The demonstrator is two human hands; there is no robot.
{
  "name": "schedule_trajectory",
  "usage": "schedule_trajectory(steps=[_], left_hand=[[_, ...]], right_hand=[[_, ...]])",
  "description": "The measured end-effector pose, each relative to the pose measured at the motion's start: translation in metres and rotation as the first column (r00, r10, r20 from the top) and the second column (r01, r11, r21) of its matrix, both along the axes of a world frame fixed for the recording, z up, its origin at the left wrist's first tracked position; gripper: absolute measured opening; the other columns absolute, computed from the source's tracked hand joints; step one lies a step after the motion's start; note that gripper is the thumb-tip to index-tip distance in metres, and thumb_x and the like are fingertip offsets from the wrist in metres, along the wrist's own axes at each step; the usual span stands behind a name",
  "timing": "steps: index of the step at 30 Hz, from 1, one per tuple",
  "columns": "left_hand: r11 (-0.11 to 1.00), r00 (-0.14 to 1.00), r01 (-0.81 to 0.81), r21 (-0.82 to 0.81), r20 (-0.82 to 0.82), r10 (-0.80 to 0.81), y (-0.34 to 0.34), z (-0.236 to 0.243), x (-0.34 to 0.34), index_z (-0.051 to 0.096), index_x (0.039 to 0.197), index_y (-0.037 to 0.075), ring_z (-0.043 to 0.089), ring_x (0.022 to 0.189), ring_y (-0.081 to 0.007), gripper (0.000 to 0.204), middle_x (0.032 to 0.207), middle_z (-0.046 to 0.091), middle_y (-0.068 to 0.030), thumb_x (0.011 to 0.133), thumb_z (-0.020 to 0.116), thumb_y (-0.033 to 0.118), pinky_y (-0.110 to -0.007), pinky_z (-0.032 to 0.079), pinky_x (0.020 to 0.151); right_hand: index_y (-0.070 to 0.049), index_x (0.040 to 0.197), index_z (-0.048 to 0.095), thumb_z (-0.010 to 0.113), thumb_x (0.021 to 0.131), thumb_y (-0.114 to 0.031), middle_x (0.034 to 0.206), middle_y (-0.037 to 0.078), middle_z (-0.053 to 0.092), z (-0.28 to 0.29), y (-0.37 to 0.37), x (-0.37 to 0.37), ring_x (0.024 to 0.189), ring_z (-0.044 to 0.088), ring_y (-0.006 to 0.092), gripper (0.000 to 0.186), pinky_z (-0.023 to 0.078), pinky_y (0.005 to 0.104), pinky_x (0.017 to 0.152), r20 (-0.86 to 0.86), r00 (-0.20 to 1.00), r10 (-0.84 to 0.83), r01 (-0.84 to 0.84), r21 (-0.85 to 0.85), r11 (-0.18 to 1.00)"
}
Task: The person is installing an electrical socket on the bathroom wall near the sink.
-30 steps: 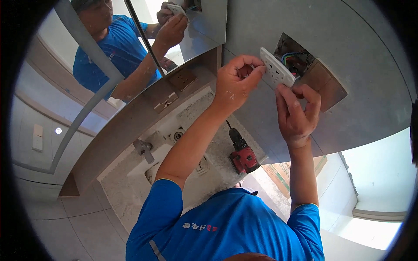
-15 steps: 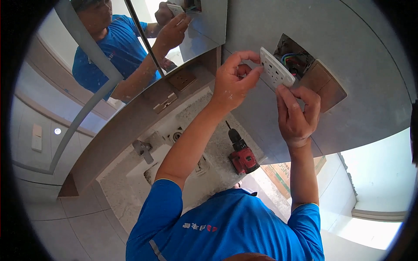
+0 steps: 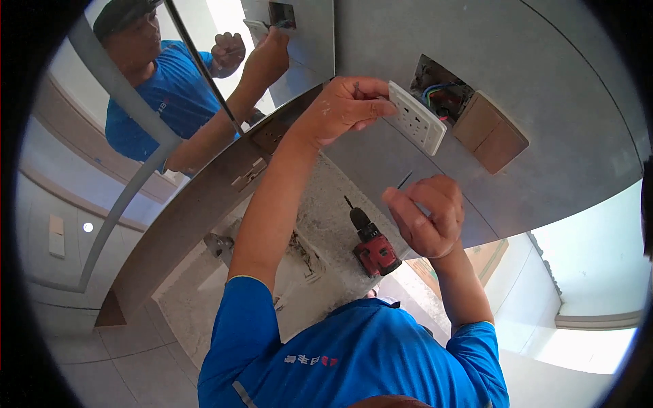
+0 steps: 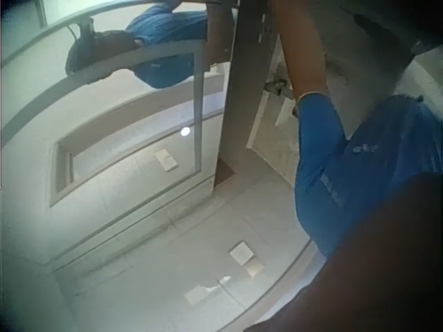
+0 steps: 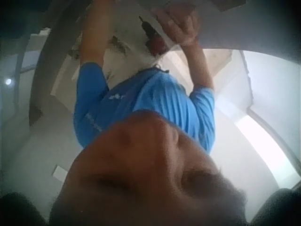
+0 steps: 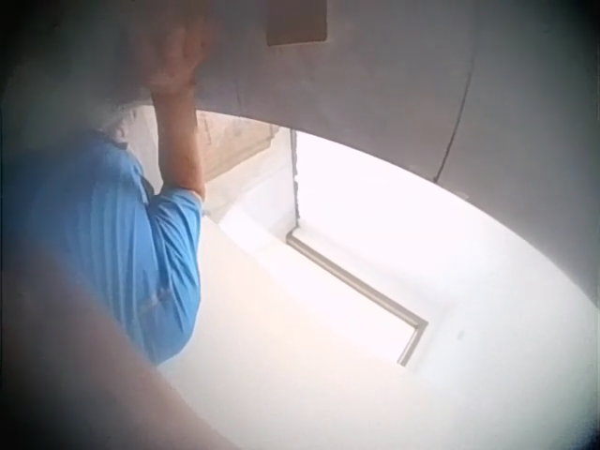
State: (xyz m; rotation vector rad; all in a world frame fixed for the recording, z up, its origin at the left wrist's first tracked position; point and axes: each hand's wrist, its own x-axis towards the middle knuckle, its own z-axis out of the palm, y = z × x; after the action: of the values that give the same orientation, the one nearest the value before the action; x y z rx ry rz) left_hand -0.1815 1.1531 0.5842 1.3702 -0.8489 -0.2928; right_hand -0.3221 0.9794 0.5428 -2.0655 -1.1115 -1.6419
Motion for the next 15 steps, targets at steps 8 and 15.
schedule_trajectory(steps=[8,15], left_hand=[[0.997,0.992,0.06,-0.046,-0.105,-0.064,-0.002,-0.004,0.005,0.069,0.107,0.004,0.043,0.055,-0.0009,0.026,0.073,0.061,0.0039,0.084,0.073,0.016,-0.017,0.032,0.048],[0.999,0.999,0.002,-0.049,-0.038,-0.004,-0.002,0.0,-0.001,0.069,0.106,0.004,0.047,0.059,-0.0022,0.027,0.075,0.062,0.0037,0.081,0.076,0.015,-0.017,0.036,0.051]], right_hand=[[-0.008,0.09,0.067,0.082,0.065,-0.001,0.087,0.005,0.054,-0.007,-0.001,-0.005,0.072,0.056,0.0211,0.031,0.045,0.0335,0.059,-0.088,0.996,0.006,-0.002,0.049,0.999],[-0.008,0.091,0.069,0.078,0.06,-0.006,0.086,0.005,0.056,-0.012,-0.007,-0.006,0.073,0.057,0.0215,0.033,0.047,0.0336,0.061,-0.123,0.992,0.03,-0.019,0.092,0.996]])
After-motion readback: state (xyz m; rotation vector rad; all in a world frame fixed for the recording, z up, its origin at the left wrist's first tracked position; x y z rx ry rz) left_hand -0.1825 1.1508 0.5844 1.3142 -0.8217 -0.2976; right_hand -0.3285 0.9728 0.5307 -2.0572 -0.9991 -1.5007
